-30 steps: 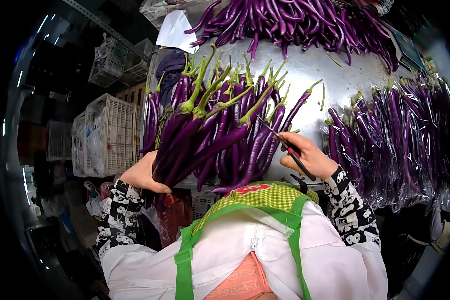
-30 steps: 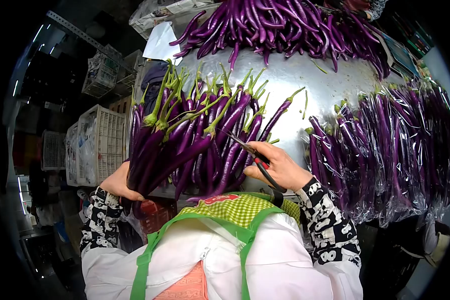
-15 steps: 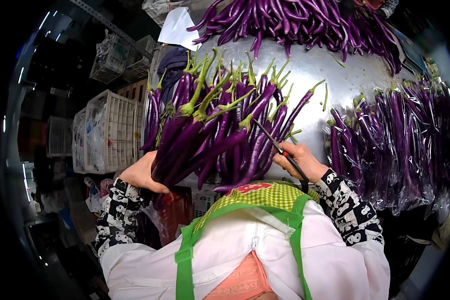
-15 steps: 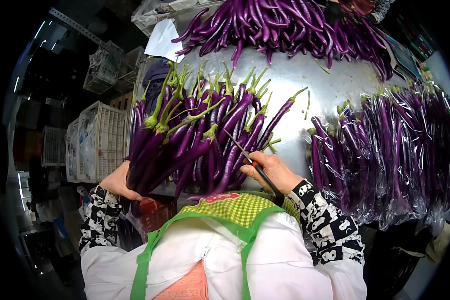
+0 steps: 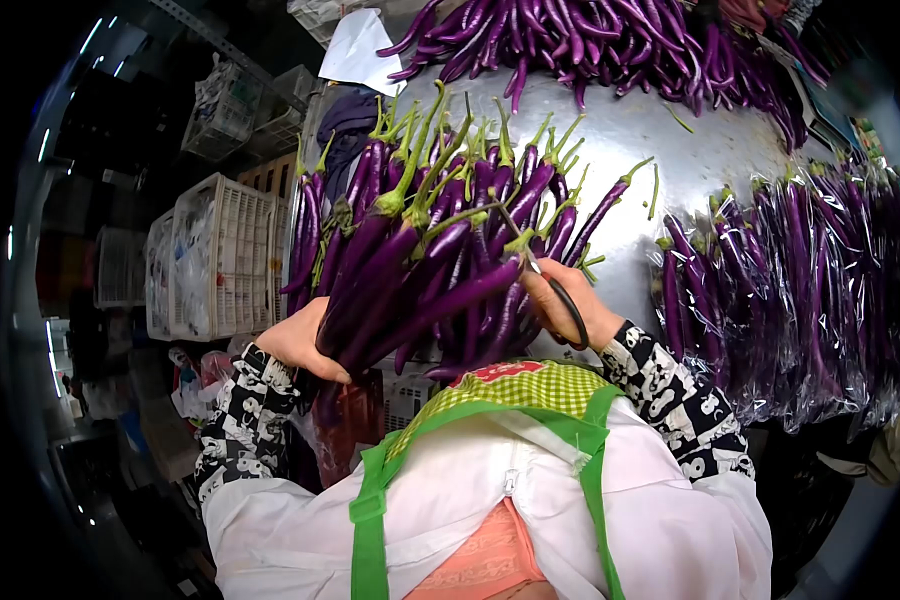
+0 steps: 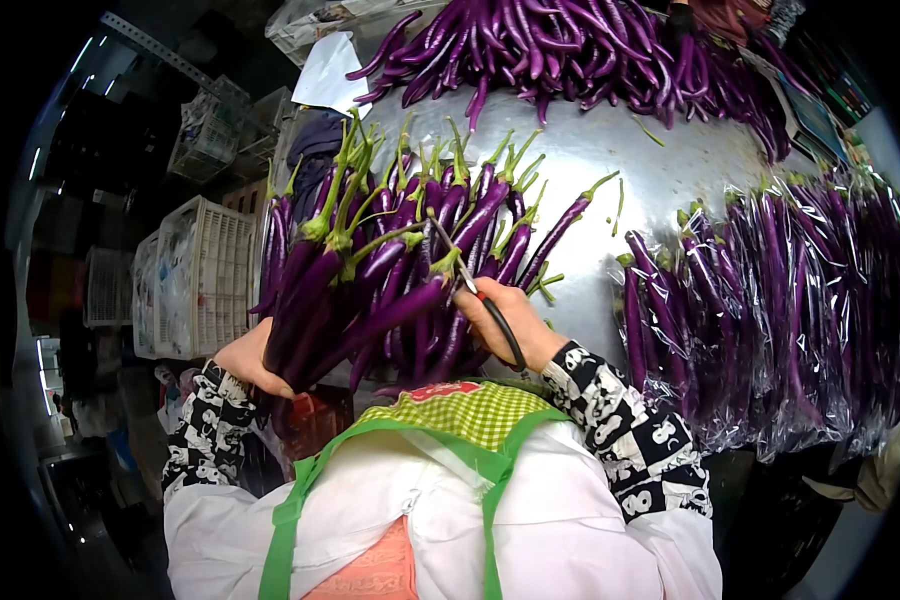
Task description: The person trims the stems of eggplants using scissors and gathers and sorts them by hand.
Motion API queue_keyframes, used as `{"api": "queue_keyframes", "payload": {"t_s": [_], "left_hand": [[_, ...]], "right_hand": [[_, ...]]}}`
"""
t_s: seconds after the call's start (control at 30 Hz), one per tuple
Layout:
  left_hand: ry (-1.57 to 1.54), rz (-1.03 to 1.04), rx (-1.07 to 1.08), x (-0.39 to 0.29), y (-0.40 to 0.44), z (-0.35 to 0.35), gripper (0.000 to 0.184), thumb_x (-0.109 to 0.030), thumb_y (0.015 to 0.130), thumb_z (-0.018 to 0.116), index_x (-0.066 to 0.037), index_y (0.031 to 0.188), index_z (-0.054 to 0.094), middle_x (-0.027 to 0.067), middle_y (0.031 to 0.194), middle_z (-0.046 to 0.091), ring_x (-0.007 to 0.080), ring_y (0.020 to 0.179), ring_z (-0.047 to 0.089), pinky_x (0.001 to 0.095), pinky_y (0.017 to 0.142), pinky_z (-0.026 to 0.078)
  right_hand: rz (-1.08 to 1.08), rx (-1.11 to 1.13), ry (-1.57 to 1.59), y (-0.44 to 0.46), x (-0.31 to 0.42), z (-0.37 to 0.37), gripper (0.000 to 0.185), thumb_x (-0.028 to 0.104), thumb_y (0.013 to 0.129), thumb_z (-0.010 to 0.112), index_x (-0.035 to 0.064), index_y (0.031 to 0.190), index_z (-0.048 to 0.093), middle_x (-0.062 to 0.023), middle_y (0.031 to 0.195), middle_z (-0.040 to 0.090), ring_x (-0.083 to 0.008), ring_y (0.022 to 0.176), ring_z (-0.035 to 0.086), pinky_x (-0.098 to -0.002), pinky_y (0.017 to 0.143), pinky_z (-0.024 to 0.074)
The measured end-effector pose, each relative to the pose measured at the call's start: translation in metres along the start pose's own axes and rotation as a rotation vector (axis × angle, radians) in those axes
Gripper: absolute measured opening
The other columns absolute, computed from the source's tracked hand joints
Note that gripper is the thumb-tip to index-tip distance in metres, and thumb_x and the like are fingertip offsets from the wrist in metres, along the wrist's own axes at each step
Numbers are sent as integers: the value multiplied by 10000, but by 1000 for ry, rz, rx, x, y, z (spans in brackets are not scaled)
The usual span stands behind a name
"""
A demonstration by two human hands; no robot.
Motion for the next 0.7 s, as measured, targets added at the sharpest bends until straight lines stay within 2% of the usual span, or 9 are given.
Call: {"api": "queue_keyframes", "payload": {"t_s": [0.1,0.13,0.17,0.23,0.3,0.4,0.43,0.5,0.7], "left_hand": [[26,101,-84,1,2,-4,759,-162,549,854,22,1219,549,35,1087,621,125,996,543,297,933,424],[37,67,-103,8,3,-7,901,-196,508,859,18,1299,483,51,1128,612,127,1033,536,301,963,406],[35,66,-109,11,4,-8,901,-196,508,859,18,1299,483,51,1128,612,127,1033,536,301,963,406],[-21,24,-115,13,7,-7,868,-182,503,853,26,1272,509,52,1120,613,138,1027,536,293,952,408],[-25,1,-118,7,10,-4,831,-191,507,848,31,1244,533,54,1117,612,143,1024,535,288,945,408],[-42,-10,-120,1,14,1,834,-214,513,849,32,1246,536,57,1122,612,144,1029,536,293,953,408],[-66,19,-110,-5,15,3,798,-192,530,855,32,1233,549,47,1110,617,134,1021,541,289,953,409],[-88,49,-104,-8,16,3,763,-170,547,861,31,1219,562,37,1098,623,125,1013,547,285,954,411],[-24,59,-46,1,18,1,765,-180,553,861,37,1222,559,43,1112,622,126,1017,550,286,962,412]], "right_hand": [[-13,-92,-109,-12,-4,-10,245,259,966,581,15,939,568,-31,628,514,-111,553,505,-280,512,431],[-79,-125,-175,-20,-1,-13,251,257,967,573,11,1019,569,-54,659,540,-120,581,526,-278,532,439],[-80,-120,-176,-24,0,-12,251,257,967,573,11,1019,569,-54,659,540,-120,581,526,-278,532,439],[-332,-91,-248,-36,21,-6,270,253,970,559,15,1097,550,-61,708,572,-126,599,552,-282,542,448],[0,76,-7,-43,46,11,291,270,974,552,4,1092,533,-95,696,572,-172,587,583,-343,544,463],[-166,131,-244,-32,56,26,312,288,973,551,-22,938,541,-178,641,571,-306,562,590,-387,547,458],[-135,132,-286,-27,58,28,395,362,975,536,-27,905,551,-208,664,572,-356,602,602,-413,567,457],[-135,132,-397,-16,56,28,471,440,972,516,-23,894,554,-209,665,575,-370,640,615,-433,591,460],[-92,152,-474,-8,64,30,508,481,963,513,-17,878,562,-201,659,574,-374,648,616,-444,595,456]]}}
Point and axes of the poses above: each hand's wrist, its own y-axis towards the middle knuckle, its own z-axis out of the palm, x = y × z, the point moved 4 cm from there along y, towards the middle knuckle
